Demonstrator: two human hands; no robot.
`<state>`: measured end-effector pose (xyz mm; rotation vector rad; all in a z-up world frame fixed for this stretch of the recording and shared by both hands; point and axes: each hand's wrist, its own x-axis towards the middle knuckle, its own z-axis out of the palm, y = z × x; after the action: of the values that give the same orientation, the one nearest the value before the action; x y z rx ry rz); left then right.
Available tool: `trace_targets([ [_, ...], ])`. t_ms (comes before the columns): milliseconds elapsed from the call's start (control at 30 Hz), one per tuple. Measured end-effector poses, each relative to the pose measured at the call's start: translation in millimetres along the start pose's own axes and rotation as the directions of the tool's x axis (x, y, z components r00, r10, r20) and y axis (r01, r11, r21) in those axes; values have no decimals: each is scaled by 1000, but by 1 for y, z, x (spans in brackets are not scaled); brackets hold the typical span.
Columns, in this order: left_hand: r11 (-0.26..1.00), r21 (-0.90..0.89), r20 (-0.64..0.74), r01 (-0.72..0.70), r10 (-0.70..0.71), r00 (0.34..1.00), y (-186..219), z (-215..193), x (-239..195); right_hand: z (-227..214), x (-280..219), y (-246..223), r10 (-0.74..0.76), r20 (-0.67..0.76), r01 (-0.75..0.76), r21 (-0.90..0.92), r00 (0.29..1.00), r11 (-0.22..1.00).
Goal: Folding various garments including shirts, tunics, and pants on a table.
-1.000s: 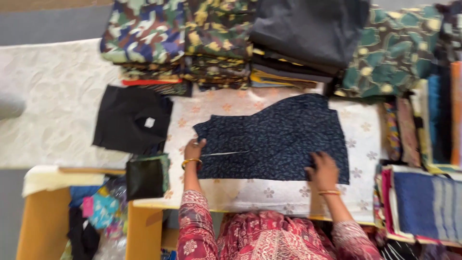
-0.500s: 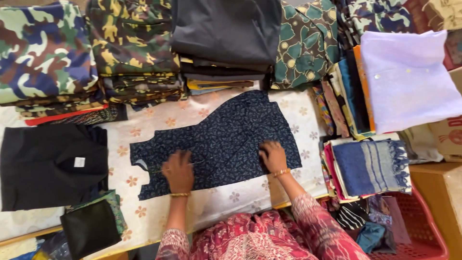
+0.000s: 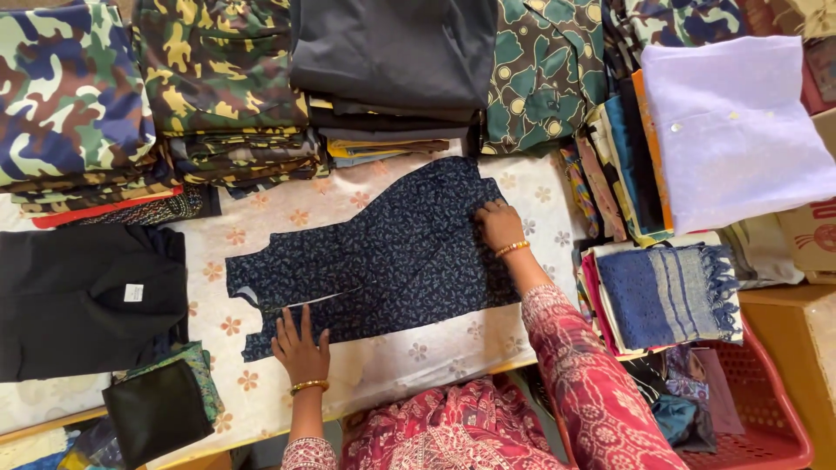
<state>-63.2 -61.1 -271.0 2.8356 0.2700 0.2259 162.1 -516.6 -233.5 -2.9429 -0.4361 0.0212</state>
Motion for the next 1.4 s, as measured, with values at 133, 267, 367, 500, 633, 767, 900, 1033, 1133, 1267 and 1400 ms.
trace_targets([
  [133,999,-24,9,28,-28,1000,-1,4,0,-40,-45,-21,-23,-163,17,-34,986,999],
  [267,999,-33,-1,30,-30,1000,-2,7,0,-28,-106,-23,-3,-172,3,2,985,1000],
  [367,999,-36,-9,35,-36,999,1,9,0,-11,-139,-26,13,-148,-7,40,989,999],
  [500,990,83,7,115,-116,993,25,12,8,-4,-155,-40,130,-198,-102,147,972,984],
  [633,999,20,108,-40,38,993,101,22,22,-17,-141,-78,161,-283,-79,281,945,956],
  [767,904,-157,196,-398,424,884,174,35,24,1,-127,-111,-10,-145,48,261,989,964],
  [900,876,-221,361,-428,482,798,182,46,20,18,-134,-99,-69,68,54,198,995,979],
  [1033,914,-49,239,-403,402,884,96,46,14,19,-161,-46,38,79,-49,150,996,987],
  [1133,967,-54,74,-251,254,964,47,40,4,22,-172,-16,158,103,-166,78,982,983],
  [1267,983,109,98,-147,137,986,61,37,8,38,-160,-33,184,-51,-178,104,982,979],
  [1400,945,24,74,-327,324,943,123,42,23,33,-130,-91,29,-98,-8,217,995,976],
])
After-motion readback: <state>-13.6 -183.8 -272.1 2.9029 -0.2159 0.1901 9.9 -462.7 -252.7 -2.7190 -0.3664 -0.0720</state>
